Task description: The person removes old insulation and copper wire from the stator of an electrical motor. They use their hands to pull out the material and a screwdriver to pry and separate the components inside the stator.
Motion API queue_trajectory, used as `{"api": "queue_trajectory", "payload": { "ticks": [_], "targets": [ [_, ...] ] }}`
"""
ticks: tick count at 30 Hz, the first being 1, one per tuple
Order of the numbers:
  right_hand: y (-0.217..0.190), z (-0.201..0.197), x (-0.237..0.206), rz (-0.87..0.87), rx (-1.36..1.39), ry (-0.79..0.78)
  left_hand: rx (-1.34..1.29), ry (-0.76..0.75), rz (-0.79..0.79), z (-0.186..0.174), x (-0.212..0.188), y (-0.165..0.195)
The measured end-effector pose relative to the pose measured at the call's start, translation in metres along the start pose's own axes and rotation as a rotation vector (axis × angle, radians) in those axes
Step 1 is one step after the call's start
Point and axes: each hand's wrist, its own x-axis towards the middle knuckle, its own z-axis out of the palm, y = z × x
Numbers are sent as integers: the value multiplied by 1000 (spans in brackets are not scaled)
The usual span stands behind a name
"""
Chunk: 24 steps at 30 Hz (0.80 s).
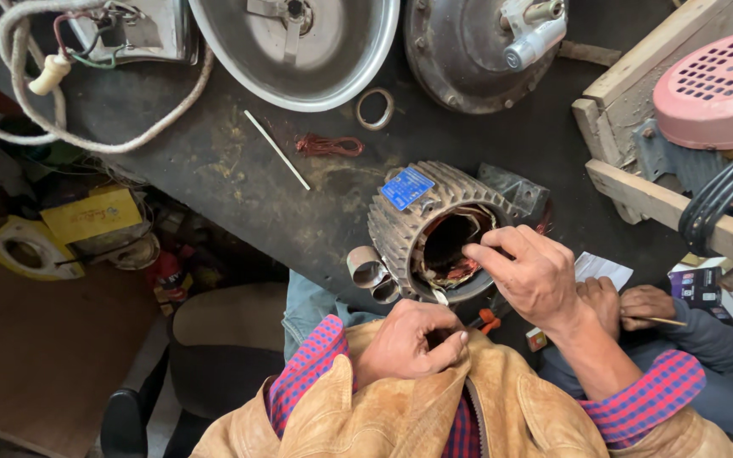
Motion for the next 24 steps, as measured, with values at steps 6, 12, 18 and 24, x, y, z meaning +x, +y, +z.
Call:
{"api": "queue_trajectory", "payload": {
  "ticks": [6,12,18,24],
  "targets": [
    [0,2,-1,6,9,19,-7,5,18,1,2,-2],
    [2,5,1,1,-2,2,9,8,14,2,4,-2],
    [3,0,2,16,2,-40,11,2,3,4,5,-2],
    [-7,-14,2,-14,20,-59,23,25,-19,13,3,4]
  ]
}}
